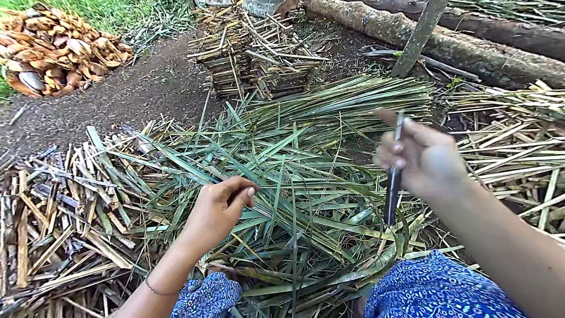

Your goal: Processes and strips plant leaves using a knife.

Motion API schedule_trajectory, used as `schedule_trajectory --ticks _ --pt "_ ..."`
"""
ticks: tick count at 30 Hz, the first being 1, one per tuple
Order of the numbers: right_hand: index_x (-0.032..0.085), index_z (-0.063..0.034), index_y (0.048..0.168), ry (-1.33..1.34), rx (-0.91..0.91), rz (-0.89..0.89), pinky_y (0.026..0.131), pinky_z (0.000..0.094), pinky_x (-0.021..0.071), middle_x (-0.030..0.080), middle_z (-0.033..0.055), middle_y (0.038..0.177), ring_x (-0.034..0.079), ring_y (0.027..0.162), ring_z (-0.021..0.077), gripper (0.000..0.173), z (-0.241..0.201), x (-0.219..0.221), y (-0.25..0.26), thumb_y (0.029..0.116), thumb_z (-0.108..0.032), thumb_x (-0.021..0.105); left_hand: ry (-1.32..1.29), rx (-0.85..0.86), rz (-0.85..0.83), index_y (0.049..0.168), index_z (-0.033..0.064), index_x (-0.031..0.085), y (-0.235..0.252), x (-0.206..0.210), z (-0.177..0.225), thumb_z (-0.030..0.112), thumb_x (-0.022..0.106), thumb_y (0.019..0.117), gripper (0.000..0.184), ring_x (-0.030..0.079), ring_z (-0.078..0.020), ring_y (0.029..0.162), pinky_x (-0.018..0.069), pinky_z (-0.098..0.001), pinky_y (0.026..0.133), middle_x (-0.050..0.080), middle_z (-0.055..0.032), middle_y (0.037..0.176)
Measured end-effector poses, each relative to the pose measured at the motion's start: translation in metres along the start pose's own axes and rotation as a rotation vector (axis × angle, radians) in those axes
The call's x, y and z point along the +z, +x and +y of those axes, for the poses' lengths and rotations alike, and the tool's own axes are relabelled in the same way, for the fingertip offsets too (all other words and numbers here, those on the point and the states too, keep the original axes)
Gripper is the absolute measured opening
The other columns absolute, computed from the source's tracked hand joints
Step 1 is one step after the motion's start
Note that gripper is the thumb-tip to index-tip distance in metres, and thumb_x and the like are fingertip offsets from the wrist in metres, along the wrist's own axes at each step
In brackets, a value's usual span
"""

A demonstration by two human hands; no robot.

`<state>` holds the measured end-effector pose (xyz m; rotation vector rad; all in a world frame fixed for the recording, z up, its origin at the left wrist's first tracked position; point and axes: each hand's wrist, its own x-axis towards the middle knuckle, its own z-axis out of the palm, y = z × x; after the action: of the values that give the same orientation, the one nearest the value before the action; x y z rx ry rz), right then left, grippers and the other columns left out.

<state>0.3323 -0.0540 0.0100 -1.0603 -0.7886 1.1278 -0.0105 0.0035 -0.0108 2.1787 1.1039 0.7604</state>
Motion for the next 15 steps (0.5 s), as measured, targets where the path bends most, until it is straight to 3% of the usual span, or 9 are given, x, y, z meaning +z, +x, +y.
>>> schedule_trajectory --ticks 3,7,11,15 --pt "0.048 -0.0189 0.145 -0.09 0.145 -0.31 0.044 0.0152 0.0422 0.047 -0.0071 0.058 0.045 0.043 0.0002 0.044 0.015 0.029 -0.017 0.1101 -0.03 0.024 -0.165 -0.072 -0.028 0.098 0.0121 0.072 0.0 0.008 0.017 0.013 0.061 0.1 0.011 0.057 0.003 0.053 0.0468 -0.0122 0.049 0.069 0.0095 0.072" --pt "0.046 -0.0195 0.146 -0.095 0.27 -0.586 0.045 0.0109 0.0395 0.053 -0.0066 0.065 0.047 0.048 -0.0026 0.042 0.03 0.06 -0.034 0.1063 -0.023 0.034 -0.272 -0.063 -0.019 0.095 0.012 0.071 -0.003 0.016 0.034 0.014 0.062 0.0993 0.01 0.056 0.0041 0.052 0.0463 -0.0108 0.049 0.067 0.0102 0.069" --pt "0.045 -0.0155 0.148 -0.068 0.314 -0.675 0.046 0.0097 0.0387 0.053 -0.0078 0.067 0.047 0.05 -0.0035 0.044 0.032 0.078 -0.046 0.1057 -0.018 0.034 -0.2 0.083 0.065 0.093 0.0116 0.07 -0.007 0.024 0.041 0.016 0.063 0.097 0.009 0.056 0.0084 0.055 0.0466 -0.0082 0.051 0.064 0.0127 0.068" --pt "0.053 -0.0135 0.138 -0.032 0.305 -0.695 0.046 0.0094 0.0389 0.052 -0.0086 0.067 0.047 0.05 -0.0041 0.037 0.034 0.084 -0.052 0.1061 -0.018 0.035 -0.072 0.301 0.18 0.089 0.0076 0.069 -0.011 0.029 0.043 0.016 0.061 0.0952 0.013 0.054 0.01 0.058 0.0455 -0.0071 0.054 0.062 0.0094 0.067"
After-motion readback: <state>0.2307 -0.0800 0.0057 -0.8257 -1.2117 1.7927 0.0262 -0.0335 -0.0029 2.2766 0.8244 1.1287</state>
